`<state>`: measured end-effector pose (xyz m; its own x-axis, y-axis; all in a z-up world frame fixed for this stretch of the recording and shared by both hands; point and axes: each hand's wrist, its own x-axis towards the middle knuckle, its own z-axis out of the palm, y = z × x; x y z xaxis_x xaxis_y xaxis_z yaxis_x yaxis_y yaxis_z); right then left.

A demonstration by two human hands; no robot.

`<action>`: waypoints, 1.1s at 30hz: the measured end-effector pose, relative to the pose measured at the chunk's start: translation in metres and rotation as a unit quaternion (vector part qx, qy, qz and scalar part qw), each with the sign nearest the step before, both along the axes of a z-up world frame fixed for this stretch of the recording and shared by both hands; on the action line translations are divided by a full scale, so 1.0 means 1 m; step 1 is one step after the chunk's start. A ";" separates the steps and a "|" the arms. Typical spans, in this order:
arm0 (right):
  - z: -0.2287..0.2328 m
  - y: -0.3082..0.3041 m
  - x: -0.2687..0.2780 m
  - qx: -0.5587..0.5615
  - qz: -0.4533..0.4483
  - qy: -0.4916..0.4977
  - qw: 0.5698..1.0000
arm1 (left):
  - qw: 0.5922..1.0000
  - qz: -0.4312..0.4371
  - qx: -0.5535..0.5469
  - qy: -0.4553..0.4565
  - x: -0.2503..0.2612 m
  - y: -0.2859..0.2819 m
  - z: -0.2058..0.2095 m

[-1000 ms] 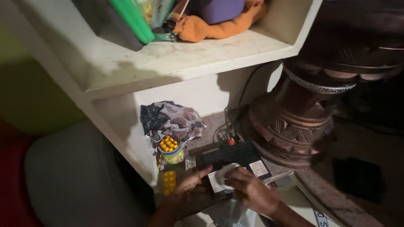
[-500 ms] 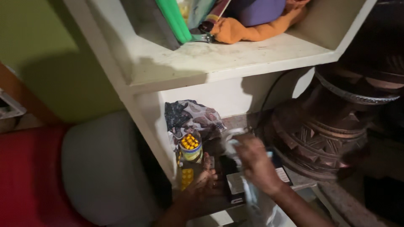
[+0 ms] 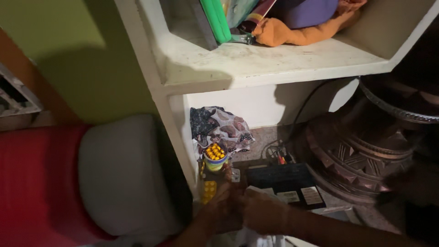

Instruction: The person wipes a black electronic device and its cables using a white cloth, handling the device and turning it over to clean different sides.

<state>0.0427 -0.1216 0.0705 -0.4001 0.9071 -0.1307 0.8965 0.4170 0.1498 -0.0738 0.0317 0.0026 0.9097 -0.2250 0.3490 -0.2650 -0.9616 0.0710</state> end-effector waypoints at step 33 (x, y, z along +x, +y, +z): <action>0.010 -0.012 -0.009 0.071 -0.185 0.147 0.969 | 0.592 -0.019 -0.782 0.194 0.045 0.006 -0.001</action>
<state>0.0334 -0.1336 0.0806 -0.0457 0.9961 0.0760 0.9933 0.0534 -0.1028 -0.0284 0.0374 0.0018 0.9944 0.0746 -0.0752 0.0427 0.3680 0.9289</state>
